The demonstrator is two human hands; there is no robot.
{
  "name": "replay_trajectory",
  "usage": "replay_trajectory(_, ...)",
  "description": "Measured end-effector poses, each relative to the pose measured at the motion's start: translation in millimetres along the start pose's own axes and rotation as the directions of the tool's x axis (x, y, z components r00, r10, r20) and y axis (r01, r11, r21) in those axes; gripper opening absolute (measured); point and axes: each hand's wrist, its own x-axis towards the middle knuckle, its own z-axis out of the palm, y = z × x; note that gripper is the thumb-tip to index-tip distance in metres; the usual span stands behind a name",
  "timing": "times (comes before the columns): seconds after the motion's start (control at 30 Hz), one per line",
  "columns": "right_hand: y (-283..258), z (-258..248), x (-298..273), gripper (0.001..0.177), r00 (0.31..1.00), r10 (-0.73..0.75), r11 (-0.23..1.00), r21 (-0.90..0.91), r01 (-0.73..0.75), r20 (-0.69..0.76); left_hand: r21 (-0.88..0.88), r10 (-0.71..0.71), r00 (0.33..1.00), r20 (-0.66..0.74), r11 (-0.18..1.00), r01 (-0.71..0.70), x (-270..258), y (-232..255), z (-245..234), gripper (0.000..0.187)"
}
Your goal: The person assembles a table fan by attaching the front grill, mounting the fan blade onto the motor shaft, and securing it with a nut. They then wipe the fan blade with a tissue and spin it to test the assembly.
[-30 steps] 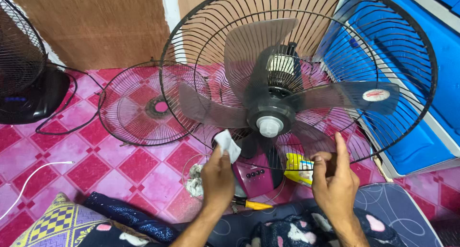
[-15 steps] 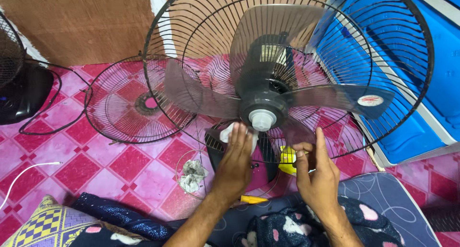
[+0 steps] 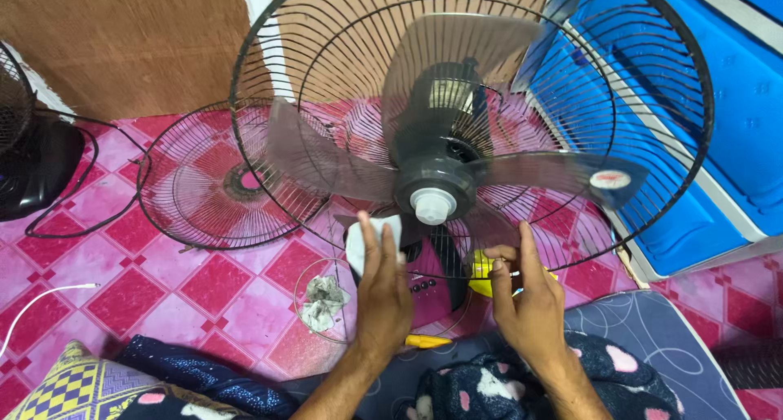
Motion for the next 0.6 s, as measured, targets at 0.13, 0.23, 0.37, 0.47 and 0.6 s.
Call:
replay_trajectory(0.13,-2,-1,2,0.066,0.998,0.057,0.998,0.015,-0.057,0.003,-0.051,0.106,0.989,0.108,0.994,-0.101,3,21,-2,0.05)
replay_trajectory(0.23,-5,-3,4,0.066,1.0,0.012,1.0,0.008,-0.012,-0.022,-0.164,0.121,0.991,0.051,0.98,-0.111,-6,41,0,0.048)
replay_trajectory(0.37,-1,-12,7,0.061,0.999,0.035,0.999,-0.017,-0.036,-0.035,-0.296,-0.213,0.973,0.089,0.927,0.23,-9,65,10,0.032)
replay_trajectory(0.47,2,-15,10,0.057,0.998,0.054,0.998,-0.031,-0.055,-0.037,-0.287,-0.223,0.975,0.021,0.933,0.219,-4,70,5,0.022)
replay_trajectory(0.6,6,-16,10,0.056,0.997,0.073,0.997,-0.02,-0.074,-0.036,-0.552,-0.599,0.801,-0.009,0.671,0.495,16,67,-12,0.03)
